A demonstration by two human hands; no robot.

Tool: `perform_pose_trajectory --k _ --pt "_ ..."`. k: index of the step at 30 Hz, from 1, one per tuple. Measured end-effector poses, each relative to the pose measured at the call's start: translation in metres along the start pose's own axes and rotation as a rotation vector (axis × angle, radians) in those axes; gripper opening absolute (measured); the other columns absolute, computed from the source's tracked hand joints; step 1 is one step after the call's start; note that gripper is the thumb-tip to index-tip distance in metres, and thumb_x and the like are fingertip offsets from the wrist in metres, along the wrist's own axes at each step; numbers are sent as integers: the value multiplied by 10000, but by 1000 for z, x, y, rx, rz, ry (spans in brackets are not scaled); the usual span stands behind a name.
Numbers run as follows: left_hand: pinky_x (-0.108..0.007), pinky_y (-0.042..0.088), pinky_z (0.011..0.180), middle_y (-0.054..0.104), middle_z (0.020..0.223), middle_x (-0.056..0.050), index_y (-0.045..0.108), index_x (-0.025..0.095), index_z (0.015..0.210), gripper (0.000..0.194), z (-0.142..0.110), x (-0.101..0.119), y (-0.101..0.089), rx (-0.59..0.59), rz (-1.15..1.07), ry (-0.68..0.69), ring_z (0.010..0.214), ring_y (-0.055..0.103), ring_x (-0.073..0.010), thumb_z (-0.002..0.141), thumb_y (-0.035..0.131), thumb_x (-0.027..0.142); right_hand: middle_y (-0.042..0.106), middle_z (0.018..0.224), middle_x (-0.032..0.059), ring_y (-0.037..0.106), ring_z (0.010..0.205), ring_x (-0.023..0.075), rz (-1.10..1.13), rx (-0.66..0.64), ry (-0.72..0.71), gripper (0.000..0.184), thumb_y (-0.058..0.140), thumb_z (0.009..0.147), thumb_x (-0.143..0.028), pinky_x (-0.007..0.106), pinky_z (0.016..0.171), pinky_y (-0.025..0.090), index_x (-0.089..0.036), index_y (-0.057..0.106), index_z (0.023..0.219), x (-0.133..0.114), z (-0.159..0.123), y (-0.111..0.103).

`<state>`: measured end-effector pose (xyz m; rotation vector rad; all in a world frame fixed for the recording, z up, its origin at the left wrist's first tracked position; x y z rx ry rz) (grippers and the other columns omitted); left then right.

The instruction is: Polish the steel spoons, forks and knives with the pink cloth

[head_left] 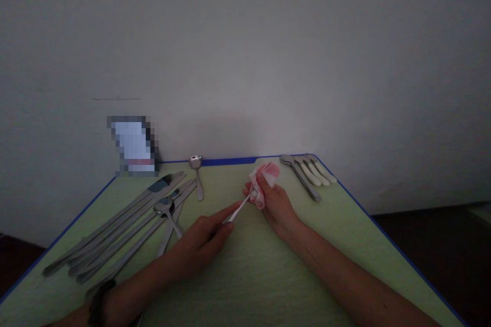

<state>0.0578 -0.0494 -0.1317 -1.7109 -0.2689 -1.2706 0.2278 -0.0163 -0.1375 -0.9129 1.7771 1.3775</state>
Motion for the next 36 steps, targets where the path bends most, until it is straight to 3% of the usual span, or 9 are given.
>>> perform_pose_trajectory --k 6,13,21,27,32,36 --pt "-181 210 446 284 526 85 331 133 1406 526 -1 2 -1 5 -3 -3 465 273 -81 930 342 355 707 715 79 648 644 167 -13 -75 -23 300 711 679 -426 253 590 491 -131 690 724 0 5 -3" --pt "-173 196 420 293 498 92 323 134 1409 536 -1 -3 -4 -59 -136 -11 441 282 -74 925 379 357 713 716 69 633 631 139 -138 -54 -108 308 719 671 -417 243 628 474 -112 703 714 -14 24 -22" --pt "-179 229 448 305 533 87 296 153 1423 516 -2 4 1 -70 -2 72 457 273 -74 932 348 306 656 566 24 602 530 139 16 103 -23 316 704 678 -454 268 592 479 -146 650 629 -1 -2 0" --pt "-184 227 450 304 541 84 284 159 1427 526 -1 3 1 -50 -5 52 465 280 -79 934 345 330 702 677 61 654 629 173 29 24 27 325 705 667 -467 265 580 488 -145 671 692 3 -5 5" --pt "-185 192 428 284 533 82 320 130 1411 545 -1 0 -2 -58 -97 -12 464 260 -80 925 355 375 721 724 91 649 628 178 -181 -68 -128 343 672 699 -474 274 600 480 -132 695 705 -11 15 -13" --pt "-175 177 420 269 538 83 323 137 1410 550 -2 2 -4 -100 -128 -27 461 254 -76 918 364 381 720 718 76 641 614 176 -365 -51 -271 336 662 706 -482 291 640 487 -149 707 688 -29 28 -31"
Point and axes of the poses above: each hand's wrist, its own z-axis towards the middle knuckle, its own y-axis out of the palm, x = y × z, the point moved 2 cm from there along z, towards the middle knuckle
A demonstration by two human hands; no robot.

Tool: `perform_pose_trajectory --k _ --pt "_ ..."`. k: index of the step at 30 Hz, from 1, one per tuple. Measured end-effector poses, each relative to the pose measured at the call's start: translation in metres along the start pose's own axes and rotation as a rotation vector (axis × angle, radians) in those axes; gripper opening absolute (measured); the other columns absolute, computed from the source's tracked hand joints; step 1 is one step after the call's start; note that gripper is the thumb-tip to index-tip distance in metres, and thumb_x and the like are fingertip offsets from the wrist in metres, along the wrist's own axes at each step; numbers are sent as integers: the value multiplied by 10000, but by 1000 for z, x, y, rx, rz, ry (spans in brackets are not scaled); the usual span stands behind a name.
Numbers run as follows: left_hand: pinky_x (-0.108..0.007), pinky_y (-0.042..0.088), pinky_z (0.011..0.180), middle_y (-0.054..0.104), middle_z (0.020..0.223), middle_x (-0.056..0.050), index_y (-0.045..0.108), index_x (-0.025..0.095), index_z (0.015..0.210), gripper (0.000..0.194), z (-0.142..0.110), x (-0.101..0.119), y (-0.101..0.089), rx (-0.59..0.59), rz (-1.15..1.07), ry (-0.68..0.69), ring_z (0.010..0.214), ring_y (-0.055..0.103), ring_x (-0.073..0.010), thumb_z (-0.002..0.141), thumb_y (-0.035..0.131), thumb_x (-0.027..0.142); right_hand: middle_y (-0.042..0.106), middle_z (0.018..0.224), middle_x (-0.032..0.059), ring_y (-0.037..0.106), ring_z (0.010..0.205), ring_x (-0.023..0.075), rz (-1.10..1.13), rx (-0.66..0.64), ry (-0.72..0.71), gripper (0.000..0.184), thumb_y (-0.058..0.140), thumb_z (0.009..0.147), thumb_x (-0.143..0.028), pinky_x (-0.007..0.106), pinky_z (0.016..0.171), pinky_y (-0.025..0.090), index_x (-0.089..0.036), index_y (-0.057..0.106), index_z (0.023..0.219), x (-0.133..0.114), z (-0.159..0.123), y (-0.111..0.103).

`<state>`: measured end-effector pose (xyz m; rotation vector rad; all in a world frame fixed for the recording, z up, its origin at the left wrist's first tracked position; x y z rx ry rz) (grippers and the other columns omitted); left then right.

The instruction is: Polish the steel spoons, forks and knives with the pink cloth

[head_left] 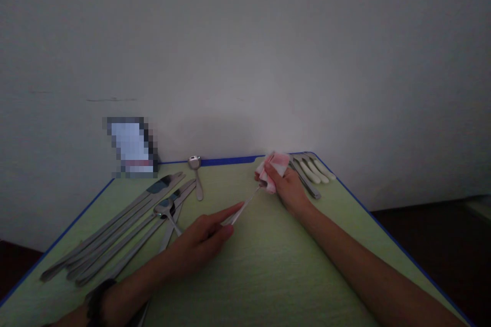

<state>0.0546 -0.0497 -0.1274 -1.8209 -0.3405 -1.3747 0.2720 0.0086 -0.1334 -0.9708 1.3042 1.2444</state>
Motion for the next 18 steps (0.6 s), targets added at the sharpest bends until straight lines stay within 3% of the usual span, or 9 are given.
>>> perform_pose_trajectory --k 3,9,13,18 --pt "-169 187 428 286 547 80 358 164 1395 518 -1 2 0 -9 75 38 469 267 -74 920 366 369 708 672 63 626 570 169 -5 48 -7 341 656 706 -494 282 587 484 -157 700 677 -3 3 -6" --pt "-179 236 450 366 566 64 335 191 1409 497 -2 0 5 -34 157 46 484 330 -86 934 343 338 719 747 82 664 666 185 312 227 143 386 658 691 -527 274 582 500 -145 673 741 5 -9 9" --pt "-183 258 452 399 580 54 311 178 1419 511 -1 -2 6 -23 166 58 492 357 -92 937 326 346 726 848 124 684 729 206 293 224 103 485 550 749 -602 300 650 522 -137 681 791 9 -16 16" --pt "-185 219 427 280 520 86 282 146 1428 539 0 -3 6 -2 168 49 448 290 -85 939 313 370 730 843 117 689 732 201 309 203 119 454 550 766 -576 302 698 530 -141 676 794 11 -19 22"
Point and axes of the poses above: each hand's wrist, its own z-axis towards the middle knuckle, its own y-axis out of the palm, x = y × z, the point moved 2 cm from there along z, towards the middle knuckle
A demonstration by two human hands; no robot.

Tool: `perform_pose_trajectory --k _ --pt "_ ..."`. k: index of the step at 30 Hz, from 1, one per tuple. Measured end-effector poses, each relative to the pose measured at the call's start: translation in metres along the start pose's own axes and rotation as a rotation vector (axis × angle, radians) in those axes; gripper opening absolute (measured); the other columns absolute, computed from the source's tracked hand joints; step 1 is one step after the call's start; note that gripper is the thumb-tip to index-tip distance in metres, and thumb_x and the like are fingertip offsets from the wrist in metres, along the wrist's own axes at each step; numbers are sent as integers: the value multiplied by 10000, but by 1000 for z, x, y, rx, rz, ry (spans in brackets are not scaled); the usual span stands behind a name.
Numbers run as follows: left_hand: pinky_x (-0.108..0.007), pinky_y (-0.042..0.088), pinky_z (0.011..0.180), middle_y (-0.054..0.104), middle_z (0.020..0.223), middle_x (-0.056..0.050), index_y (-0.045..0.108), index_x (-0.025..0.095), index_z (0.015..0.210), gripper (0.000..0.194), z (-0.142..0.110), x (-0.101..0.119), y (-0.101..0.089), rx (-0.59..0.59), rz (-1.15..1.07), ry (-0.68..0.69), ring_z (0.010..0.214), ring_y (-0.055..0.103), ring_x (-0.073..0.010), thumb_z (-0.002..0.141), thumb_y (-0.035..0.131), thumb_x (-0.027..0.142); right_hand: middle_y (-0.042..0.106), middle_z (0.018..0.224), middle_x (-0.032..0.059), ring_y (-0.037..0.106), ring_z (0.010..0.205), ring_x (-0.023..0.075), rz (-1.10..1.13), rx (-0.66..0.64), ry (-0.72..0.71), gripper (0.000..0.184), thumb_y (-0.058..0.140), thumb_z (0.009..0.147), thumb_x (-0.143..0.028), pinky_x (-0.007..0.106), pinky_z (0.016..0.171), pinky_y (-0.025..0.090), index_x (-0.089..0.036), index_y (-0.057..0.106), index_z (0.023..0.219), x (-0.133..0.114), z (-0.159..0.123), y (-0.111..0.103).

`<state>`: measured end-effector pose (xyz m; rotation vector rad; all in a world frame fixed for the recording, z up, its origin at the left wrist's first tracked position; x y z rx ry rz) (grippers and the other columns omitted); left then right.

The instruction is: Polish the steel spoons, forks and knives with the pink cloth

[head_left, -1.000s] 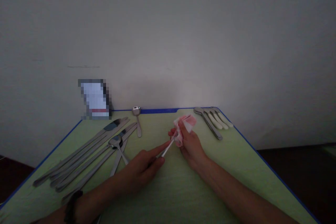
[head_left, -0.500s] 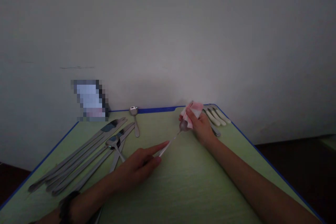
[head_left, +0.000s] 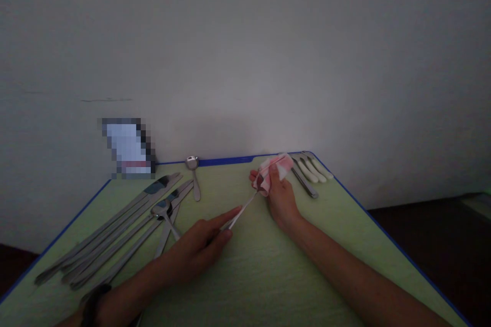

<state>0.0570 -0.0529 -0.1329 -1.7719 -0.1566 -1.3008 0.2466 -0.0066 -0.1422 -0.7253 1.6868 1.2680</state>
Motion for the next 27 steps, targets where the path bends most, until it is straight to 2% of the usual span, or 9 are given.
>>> perform_pose_trajectory --k 7,13,19,27 --pt "-177 215 428 285 535 89 282 168 1426 539 -2 0 3 16 2 22 455 287 -78 935 337 384 729 813 119 689 750 199 75 -20 61 441 576 757 -560 315 745 527 -131 676 780 2 -5 4" --pt "-175 215 400 305 485 96 299 106 1416 569 -1 1 2 2 -76 -12 411 273 -76 929 324 400 731 785 111 694 693 215 -66 -56 -8 386 632 727 -519 331 694 545 -140 665 790 -1 -12 10" --pt "-177 213 417 297 491 98 301 99 1413 538 1 3 3 73 15 6 420 267 -73 924 335 320 726 764 128 693 679 227 -68 -144 119 474 591 717 -583 330 646 536 -119 665 776 4 -28 24" --pt "-176 191 412 261 491 106 283 88 1418 569 3 -2 4 83 -21 -46 425 234 -73 918 351 353 717 714 89 661 635 188 -26 -174 62 376 669 688 -497 297 646 502 -124 691 726 5 -2 15"
Point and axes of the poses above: each hand's wrist, its own z-axis towards the middle knuckle, its own y-axis out of the palm, x = y × z, the point moved 2 cm from there along z, towards the middle knuckle
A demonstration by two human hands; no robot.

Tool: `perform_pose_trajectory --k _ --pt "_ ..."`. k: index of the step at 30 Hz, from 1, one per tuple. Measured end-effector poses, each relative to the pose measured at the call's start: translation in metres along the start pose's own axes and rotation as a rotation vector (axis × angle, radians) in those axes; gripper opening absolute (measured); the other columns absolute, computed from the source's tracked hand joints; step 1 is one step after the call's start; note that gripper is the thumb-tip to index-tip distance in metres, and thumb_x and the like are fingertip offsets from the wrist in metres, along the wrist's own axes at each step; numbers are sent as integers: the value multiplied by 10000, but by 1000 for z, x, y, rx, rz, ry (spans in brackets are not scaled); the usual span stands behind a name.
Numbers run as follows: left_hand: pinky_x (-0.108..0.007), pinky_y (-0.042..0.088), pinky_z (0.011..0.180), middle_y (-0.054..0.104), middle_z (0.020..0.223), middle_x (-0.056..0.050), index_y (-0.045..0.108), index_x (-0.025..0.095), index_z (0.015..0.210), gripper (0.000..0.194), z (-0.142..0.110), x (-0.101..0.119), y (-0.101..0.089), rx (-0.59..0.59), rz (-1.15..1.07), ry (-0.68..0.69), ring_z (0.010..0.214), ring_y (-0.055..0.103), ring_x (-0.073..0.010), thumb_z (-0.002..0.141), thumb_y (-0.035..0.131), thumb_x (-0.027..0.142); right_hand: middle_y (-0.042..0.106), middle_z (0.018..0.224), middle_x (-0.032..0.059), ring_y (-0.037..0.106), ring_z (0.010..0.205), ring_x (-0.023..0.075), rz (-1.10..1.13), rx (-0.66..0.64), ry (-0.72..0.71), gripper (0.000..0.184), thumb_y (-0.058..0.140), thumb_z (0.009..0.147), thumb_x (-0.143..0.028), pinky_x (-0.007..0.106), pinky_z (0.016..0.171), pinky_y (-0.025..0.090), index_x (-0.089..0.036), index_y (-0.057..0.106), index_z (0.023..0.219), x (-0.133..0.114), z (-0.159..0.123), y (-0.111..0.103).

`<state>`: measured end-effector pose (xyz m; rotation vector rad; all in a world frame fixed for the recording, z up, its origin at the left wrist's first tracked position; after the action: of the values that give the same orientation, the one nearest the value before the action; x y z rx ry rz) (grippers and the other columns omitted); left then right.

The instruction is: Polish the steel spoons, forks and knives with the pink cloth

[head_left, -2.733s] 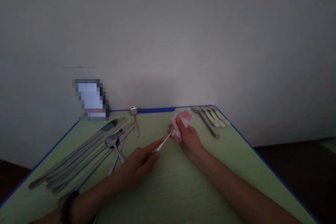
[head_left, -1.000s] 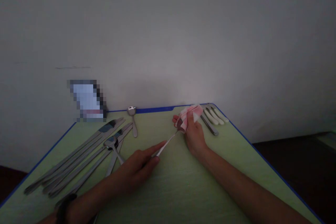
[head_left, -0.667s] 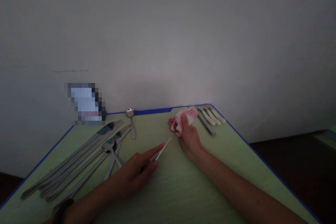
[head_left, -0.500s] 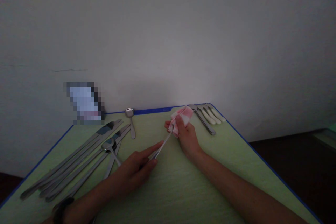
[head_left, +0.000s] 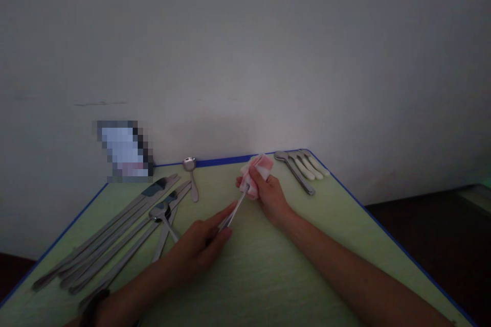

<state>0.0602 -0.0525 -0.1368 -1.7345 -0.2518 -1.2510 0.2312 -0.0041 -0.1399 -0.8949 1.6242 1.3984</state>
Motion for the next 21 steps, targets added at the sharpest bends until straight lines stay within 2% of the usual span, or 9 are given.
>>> perform_pose_trajectory --k 5,10,13,17,21 --pt "-179 204 423 291 504 101 268 135 1428 575 -1 0 0 -20 -34 -22 439 263 -77 918 370 379 696 670 62 628 613 162 64 33 -14 390 655 698 -513 275 638 480 -124 686 699 -2 5 -5" --pt "-191 307 495 436 622 60 253 200 1433 564 -2 5 -3 -32 -89 29 543 394 -98 912 401 357 643 599 -10 529 533 103 128 140 -35 336 670 691 -486 217 552 402 -152 654 664 -3 9 -9" --pt "-205 355 519 506 686 34 263 192 1425 527 -2 5 -2 -46 -188 5 553 440 -99 933 353 360 643 614 -15 543 574 107 192 121 -14 294 676 699 -450 221 607 421 -159 651 670 -3 11 -9" --pt "-208 355 494 525 735 27 254 196 1414 520 2 -2 1 55 -352 -53 506 425 -79 941 334 399 655 657 -18 565 634 115 326 132 -47 190 646 740 -351 233 666 448 -173 647 671 -2 15 -9" --pt "-195 301 437 519 734 29 294 193 1386 513 4 -6 1 122 -450 -116 473 418 -66 929 361 416 649 643 -29 571 634 113 422 148 -19 137 542 756 -210 233 651 463 -191 632 654 -1 16 -12"
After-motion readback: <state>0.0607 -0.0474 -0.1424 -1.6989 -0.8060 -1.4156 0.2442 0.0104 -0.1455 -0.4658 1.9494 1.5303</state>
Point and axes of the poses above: each hand's wrist, its own z-axis towards the middle knuckle, its own y-axis out of the palm, x = y × z, the point moved 2 cm from there along z, towards the middle knuckle
